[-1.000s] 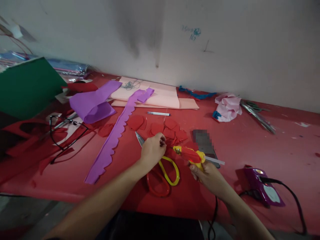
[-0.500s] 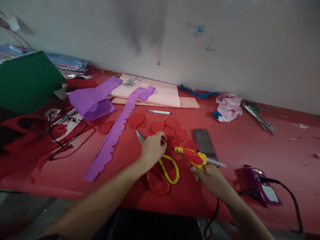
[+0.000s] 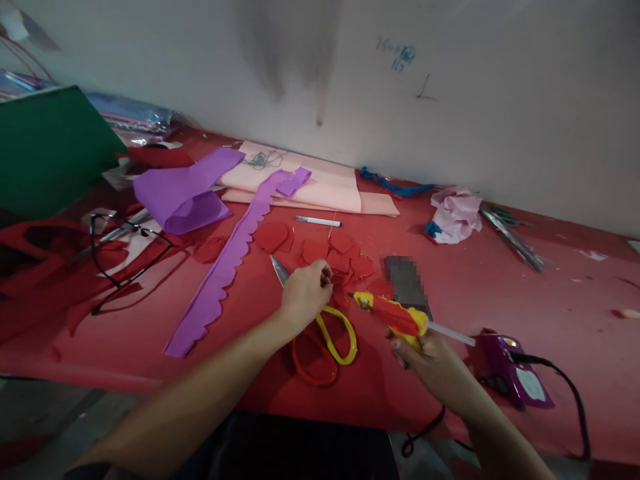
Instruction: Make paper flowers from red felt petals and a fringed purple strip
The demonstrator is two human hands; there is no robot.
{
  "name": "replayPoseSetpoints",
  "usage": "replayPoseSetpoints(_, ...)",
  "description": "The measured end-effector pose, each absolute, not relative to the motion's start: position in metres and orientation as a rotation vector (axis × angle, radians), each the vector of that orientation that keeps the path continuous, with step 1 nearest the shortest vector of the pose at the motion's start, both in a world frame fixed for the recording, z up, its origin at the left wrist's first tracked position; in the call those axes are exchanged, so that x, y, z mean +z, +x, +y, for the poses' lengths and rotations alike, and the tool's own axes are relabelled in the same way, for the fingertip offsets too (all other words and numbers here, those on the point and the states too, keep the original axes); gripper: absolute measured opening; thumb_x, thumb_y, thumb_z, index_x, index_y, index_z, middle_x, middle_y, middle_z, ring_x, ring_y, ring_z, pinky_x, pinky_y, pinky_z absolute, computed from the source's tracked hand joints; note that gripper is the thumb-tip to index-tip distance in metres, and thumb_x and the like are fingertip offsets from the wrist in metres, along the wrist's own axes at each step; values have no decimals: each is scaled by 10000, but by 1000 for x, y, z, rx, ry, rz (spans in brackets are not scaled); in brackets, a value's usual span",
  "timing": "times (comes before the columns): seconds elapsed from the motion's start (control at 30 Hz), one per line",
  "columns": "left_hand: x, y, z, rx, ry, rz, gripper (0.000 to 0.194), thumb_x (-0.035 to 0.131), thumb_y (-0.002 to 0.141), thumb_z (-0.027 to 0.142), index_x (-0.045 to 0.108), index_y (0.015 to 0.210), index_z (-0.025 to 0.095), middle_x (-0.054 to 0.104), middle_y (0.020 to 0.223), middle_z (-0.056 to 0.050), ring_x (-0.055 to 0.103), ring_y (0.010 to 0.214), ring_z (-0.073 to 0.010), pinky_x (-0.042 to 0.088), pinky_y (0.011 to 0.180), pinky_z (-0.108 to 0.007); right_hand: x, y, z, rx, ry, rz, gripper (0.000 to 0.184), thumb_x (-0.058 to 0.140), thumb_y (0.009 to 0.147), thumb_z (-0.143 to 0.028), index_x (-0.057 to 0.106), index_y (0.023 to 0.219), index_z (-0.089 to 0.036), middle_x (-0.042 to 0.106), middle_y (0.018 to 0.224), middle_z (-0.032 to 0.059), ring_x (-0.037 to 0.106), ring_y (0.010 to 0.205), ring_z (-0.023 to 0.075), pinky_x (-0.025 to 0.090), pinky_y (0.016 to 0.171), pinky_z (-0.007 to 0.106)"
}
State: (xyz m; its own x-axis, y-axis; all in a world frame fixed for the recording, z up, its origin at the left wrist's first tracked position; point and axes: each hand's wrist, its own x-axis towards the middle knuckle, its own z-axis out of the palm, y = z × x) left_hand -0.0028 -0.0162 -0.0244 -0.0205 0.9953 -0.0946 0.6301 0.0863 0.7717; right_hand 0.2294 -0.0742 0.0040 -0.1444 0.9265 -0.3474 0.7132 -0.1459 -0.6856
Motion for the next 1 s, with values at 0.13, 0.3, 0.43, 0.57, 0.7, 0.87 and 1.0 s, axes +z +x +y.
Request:
replayPoseSetpoints(0.13,-24,-3,-16,723,1600,1717,137,586,739,106,596,831,207,700,796,-26,637,735,-167,445,664,-258,6,209,-60,1097,-1792,-1939,402,559,763,-551,464,525,-241,498,456,-22,458,442,152,348,477,296)
replayPoseSetpoints(0.3,-24,-3,-16,716,1604,1714,161,571,727,87,595,829,208,692,783,-21,631,736,-163,437,661,-254,6,200,-54,1101,-1765,-1952,456,548,754,-571,420,453,-254,470,404,-18,436,400,150,316,457,295)
replayPoseSetpoints(0.43,-24,-3,-15,709,1607,1731,158,568,729,90,605,828,207,697,794,-29,634,752,-167,448,680,-259,6,207,-59,1129,-1787,-1990,445,529,781,-561,420,483,-248,460,430,-23,425,418,145,307,457,288)
replayPoseSetpoints(0.57,-22,-3,-16,698,1620,1744,155,570,734,91,612,828,206,703,796,-29,643,755,-167,459,680,-259,5,217,-69,1137,-1918,-2027,432,477,801,-573,403,533,-241,448,488,-26,425,469,144,323,488,289)
replayPoseSetpoints(0.7,-23,-3,-16,711,1631,1739,146,572,737,96,609,825,207,706,798,-28,650,752,-172,470,686,-272,7,224,-77,1182,-2009,-2004,402,455,794,-554,387,556,-238,434,517,-31,418,501,141,326,514,286)
replayPoseSetpoints(0.87,-24,-3,-16,740,1628,1721,136,588,728,97,602,807,207,700,785,-30,649,740,-173,469,675,-272,9,233,-86,1263,-2055,-1905,388,472,754,-573,424,568,-236,469,523,-17,451,515,153,344,532,298)
replayPoseSetpoints(1.0,-24,-4,-15,760,1624,1694,131,582,730,103,596,807,207,693,767,-26,645,725,-172,466,660,-268,10,243,-89,1303,-1998,-1784,388,491,736,-590,538,689,-208,507,532,-10,474,513,159,359,526,301)
